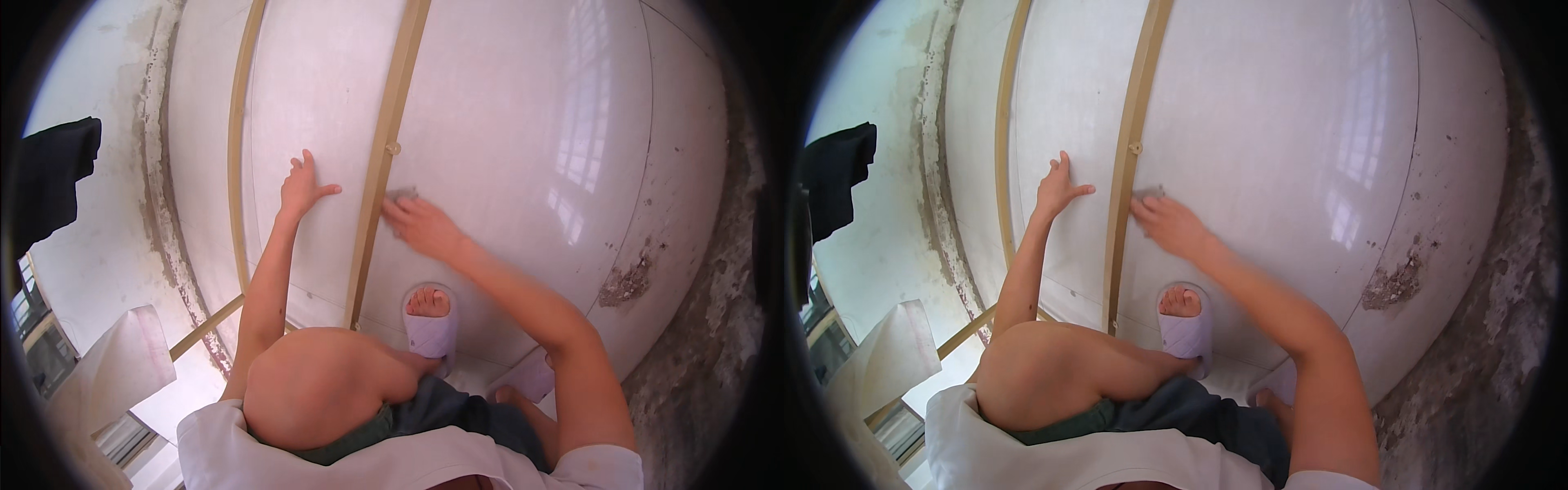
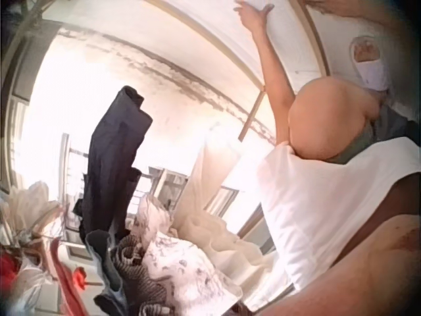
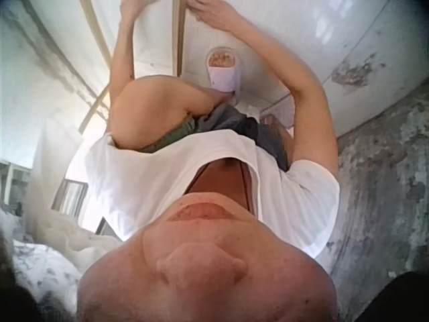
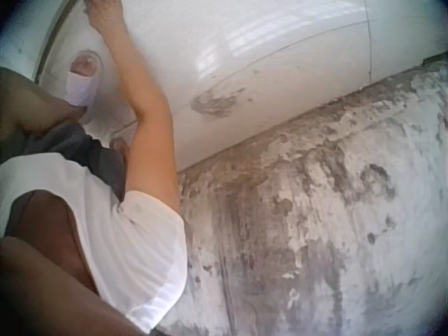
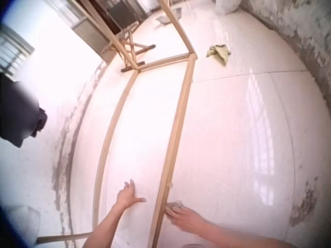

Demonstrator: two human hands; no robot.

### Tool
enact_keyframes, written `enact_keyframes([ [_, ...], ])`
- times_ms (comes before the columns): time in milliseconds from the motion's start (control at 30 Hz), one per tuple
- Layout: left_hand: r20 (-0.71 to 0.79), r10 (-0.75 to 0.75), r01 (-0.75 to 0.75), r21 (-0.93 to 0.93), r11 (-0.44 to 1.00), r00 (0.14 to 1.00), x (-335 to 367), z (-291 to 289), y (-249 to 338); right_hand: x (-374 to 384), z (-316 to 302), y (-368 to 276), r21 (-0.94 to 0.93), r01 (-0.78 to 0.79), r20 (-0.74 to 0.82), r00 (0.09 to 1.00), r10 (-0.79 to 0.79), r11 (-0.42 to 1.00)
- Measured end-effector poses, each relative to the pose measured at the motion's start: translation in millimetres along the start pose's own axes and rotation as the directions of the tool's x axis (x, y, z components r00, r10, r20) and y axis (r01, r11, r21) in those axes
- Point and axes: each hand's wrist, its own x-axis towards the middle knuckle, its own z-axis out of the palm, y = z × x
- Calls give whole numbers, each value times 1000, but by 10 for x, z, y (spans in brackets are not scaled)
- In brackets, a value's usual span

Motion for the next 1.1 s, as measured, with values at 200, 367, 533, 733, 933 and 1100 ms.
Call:
enact_keyframes([
  [200,-10,12,-12,0,1000,1000,16,11,37,398,-858,1291,-224,-455,-318,870,377,862],
  [367,32,11,-12,49,999,999,39,-99,51,-215,-2007,1915,226,-843,-576,288,765,488],
  [533,29,43,-46,97,994,999,99,-28,-6,-668,-2328,1537,-120,-827,-589,505,631,550],
  [733,65,34,-40,98,994,997,122,-88,190,-618,-220,-365,465,-590,328,807,491,660],
  [933,44,39,-43,85,995,998,64,-94,136,-1249,-818,972,-376,-539,-293,841,456,753],
  [1100,15,58,-59,136,989,998,88,-16,-33,-1049,-2429,1519,-120,-830,-617,492,614,545],
])
